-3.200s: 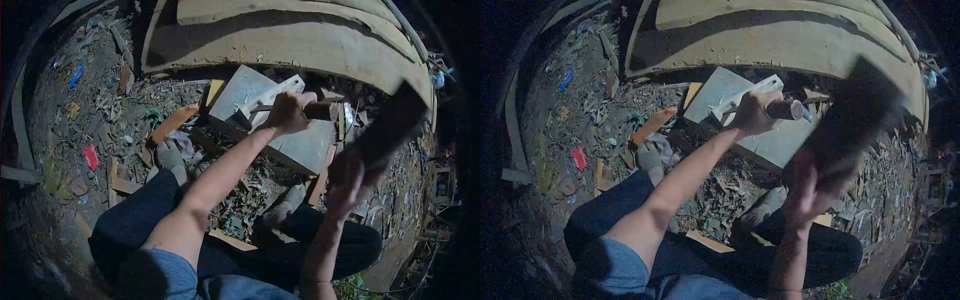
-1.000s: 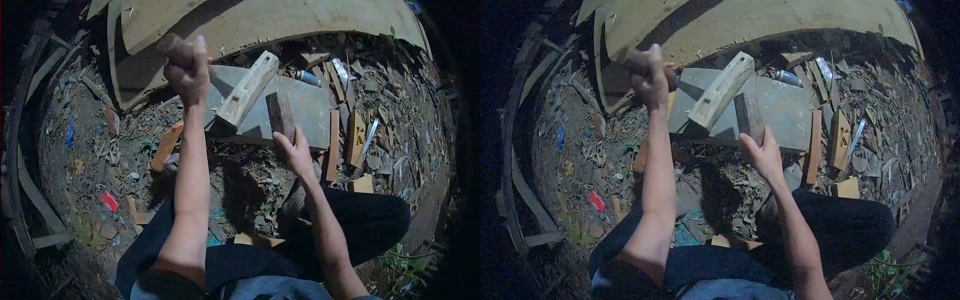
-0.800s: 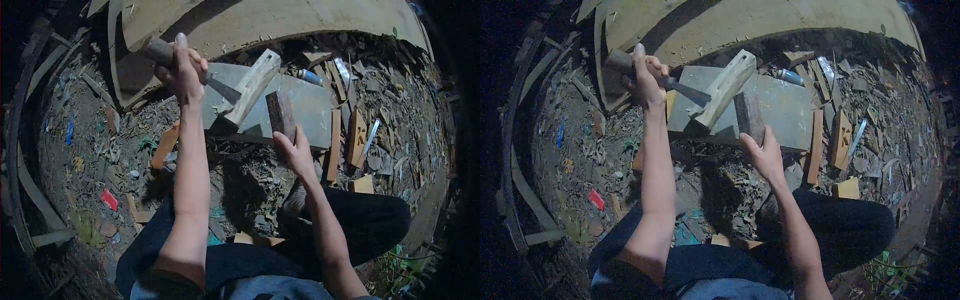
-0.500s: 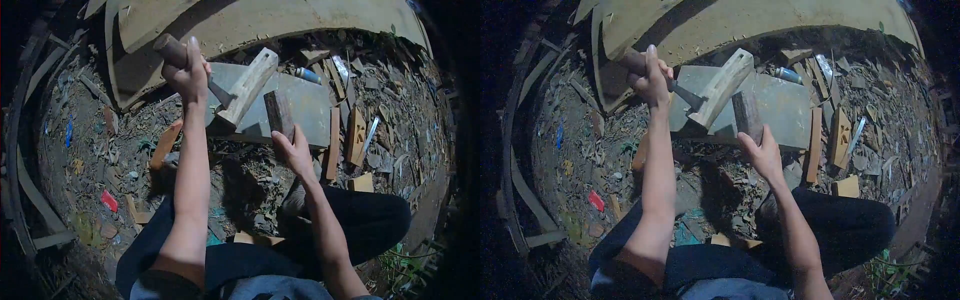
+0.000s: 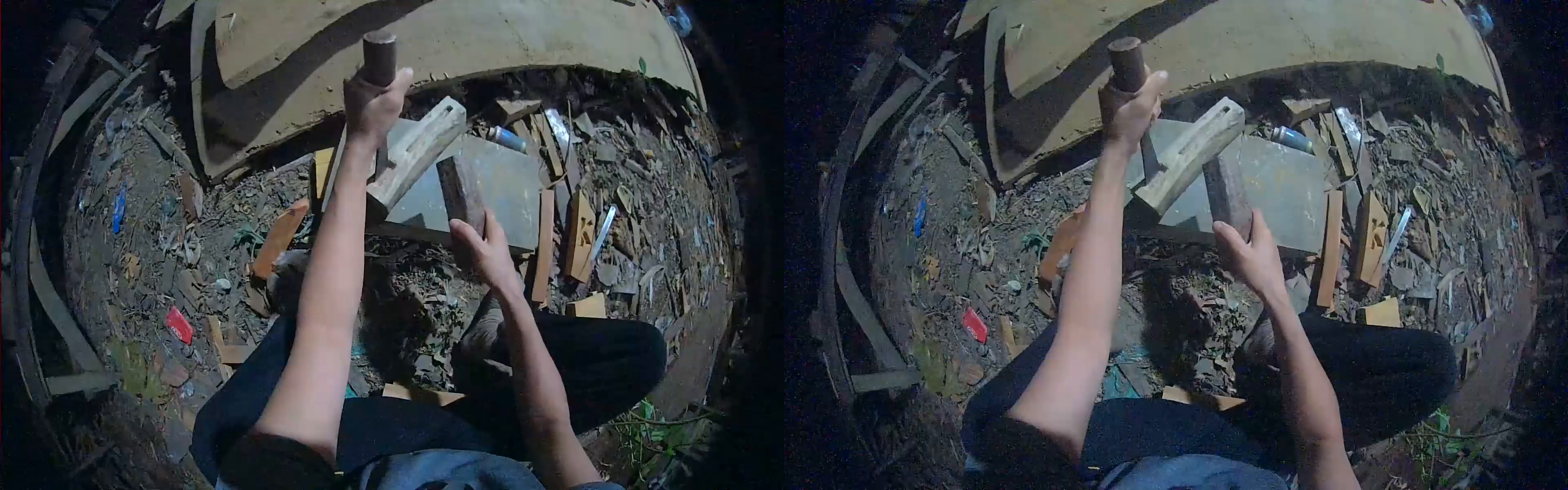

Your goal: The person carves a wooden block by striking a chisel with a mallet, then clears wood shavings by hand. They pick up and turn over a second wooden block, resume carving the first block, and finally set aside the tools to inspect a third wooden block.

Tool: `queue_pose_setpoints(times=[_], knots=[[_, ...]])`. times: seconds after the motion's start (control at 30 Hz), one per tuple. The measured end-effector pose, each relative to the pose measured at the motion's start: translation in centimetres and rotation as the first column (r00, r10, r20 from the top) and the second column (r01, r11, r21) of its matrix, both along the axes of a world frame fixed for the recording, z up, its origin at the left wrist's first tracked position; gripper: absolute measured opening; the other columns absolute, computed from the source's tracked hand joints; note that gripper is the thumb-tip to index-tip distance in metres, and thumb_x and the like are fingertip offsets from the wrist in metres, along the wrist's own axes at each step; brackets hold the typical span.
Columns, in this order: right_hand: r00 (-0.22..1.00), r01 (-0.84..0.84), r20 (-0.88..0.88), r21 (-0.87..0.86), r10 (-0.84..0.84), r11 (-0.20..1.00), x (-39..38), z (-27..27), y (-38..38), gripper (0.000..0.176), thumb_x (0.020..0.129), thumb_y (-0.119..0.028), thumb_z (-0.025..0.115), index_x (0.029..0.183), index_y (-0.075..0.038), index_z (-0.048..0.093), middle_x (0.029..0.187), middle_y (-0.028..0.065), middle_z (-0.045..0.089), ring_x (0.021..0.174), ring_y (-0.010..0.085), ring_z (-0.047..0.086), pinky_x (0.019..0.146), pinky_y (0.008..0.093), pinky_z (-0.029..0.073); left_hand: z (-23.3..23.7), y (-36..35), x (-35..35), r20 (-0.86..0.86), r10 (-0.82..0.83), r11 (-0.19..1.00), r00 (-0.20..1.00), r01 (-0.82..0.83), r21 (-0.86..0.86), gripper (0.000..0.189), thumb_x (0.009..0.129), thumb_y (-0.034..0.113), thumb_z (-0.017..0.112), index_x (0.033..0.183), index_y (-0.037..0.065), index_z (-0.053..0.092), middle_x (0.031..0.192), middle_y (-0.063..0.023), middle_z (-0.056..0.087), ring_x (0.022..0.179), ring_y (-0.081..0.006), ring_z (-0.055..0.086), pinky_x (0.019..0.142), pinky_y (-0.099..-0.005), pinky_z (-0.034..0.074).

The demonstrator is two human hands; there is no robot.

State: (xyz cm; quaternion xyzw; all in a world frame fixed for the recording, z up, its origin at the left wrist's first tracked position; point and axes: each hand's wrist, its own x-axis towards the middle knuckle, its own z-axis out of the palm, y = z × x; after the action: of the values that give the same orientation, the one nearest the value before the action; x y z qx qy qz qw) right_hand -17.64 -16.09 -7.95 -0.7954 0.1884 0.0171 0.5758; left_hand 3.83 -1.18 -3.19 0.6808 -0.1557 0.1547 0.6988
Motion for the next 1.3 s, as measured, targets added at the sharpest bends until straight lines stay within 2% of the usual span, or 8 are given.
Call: queue_pose_setpoints(times=[0.23,0.33,0.5,0.63,0.83,0.93,1.1,1.3], knots=[[0.985,0.012,0.160,0.282,-0.059,0.959,1.4,6.0,0.2,0.057,0.085,-0.035,0.067,0.121,0.005,0.051,0.102,0.0143,0.063,0.090,0.0167,0.059,0.081,0.0306,0.047,0.3,0.3,-0.4,-0.040,-0.110,0.994,0.993,0.110,-0.010,0.022,0.083,0.020,0.068,0.069,0.014,0.052,0.056,0.0063,0.048,0.045,-0.0034,0.044,0.043,-0.0228,0.033],[0.952,-0.073,0.307,0.260,-0.011,0.963,3.0,14.3,1.9,0.044,0.085,-0.034,0.068,0.108,-0.001,0.052,0.076,0.0025,0.057,0.056,0.0091,0.053,0.044,0.0242,0.039,-0.6,0.2,-0.3,-0.077,-0.119,0.991,0.990,0.122,0.046,0.023,0.083,0.022,0.067,0.068,0.015,0.052,0.058,0.0060,0.049,0.048,-0.0030,0.045,0.044,-0.0232,0.033],[0.524,-0.128,0.831,-0.137,0.185,0.982,7.5,20.4,3.4,0.047,0.086,-0.034,0.066,0.113,0.000,0.049,0.096,0.0175,0.064,0.084,0.0239,0.064,0.072,0.0358,0.052,0.5,0.3,-1.8,-0.167,-0.049,0.998,0.985,0.057,0.040,0.023,0.080,0.026,0.070,0.077,0.005,0.063,0.068,-0.0008,0.058,0.064,-0.0098,0.053,0.058,-0.0334,0.043],[0.843,-0.066,0.189,-0.893,0.504,0.445,10.4,19.2,3.0,0.062,0.082,-0.056,0.056,0.119,-0.007,0.048,0.087,0.0232,0.067,0.084,0.0422,0.065,0.076,0.0486,0.050,1.0,0.1,-2.9,-0.172,-0.161,0.986,0.972,0.165,0.014,0.028,0.080,0.026,0.070,0.096,0.004,0.065,0.087,-0.0089,0.065,0.080,-0.0168,0.061,0.074,-0.0350,0.048],[0.700,-0.064,0.626,-0.426,0.345,0.903,9.9,20.0,4.2,0.059,0.080,-0.054,0.057,0.111,-0.005,0.052,0.087,0.0198,0.068,0.082,0.0383,0.066,0.074,0.0475,0.050,-1.0,-0.4,-2.5,0.030,-0.100,0.994,0.995,0.101,-0.035,0.039,0.080,0.024,0.068,0.112,0.003,0.062,0.101,-0.0149,0.068,0.092,-0.0234,0.064,0.084,-0.0373,0.048],[0.845,-0.056,0.142,-0.936,0.515,0.349,9.9,19.9,4.3,0.058,0.080,-0.055,0.058,0.111,-0.006,0.051,0.088,0.0230,0.067,0.086,0.0411,0.065,0.075,0.0494,0.050,-2.4,0.0,-0.9,-0.005,-0.286,0.958,0.958,0.286,-0.004,0.044,0.082,0.022,0.062,0.120,0.003,0.051,0.114,-0.0073,0.055,0.107,-0.0194,0.050,0.095,-0.0344,0.041],[0.744,0.142,0.555,-0.676,0.373,0.723,9.1,20.2,5.1,0.057,0.080,-0.055,0.057,0.108,-0.005,0.051,0.086,0.0239,0.066,0.087,0.0422,0.065,0.076,0.0509,0.050,-2.6,-0.5,-1.0,0.148,-0.029,0.974,0.988,-0.005,0.227,0.034,0.082,0.027,0.062,0.107,0.003,0.060,0.101,-0.0127,0.065,0.096,-0.0247,0.061,0.083,-0.0383,0.047],[0.894,-0.042,0.232,-0.809,0.383,0.587,9.6,18.3,3.3,0.061,0.079,-0.057,0.055,0.108,-0.004,0.048,0.091,0.0260,0.065,0.088,0.0422,0.064,0.078,0.0505,0.048,0.3,-0.3,-2.4,0.229,0.146,0.982,0.962,-0.169,0.082,0.023,0.083,0.026,0.062,0.091,0.005,0.065,0.076,-0.0096,0.069,0.074,-0.0240,0.067,0.065,-0.0385,0.049]])
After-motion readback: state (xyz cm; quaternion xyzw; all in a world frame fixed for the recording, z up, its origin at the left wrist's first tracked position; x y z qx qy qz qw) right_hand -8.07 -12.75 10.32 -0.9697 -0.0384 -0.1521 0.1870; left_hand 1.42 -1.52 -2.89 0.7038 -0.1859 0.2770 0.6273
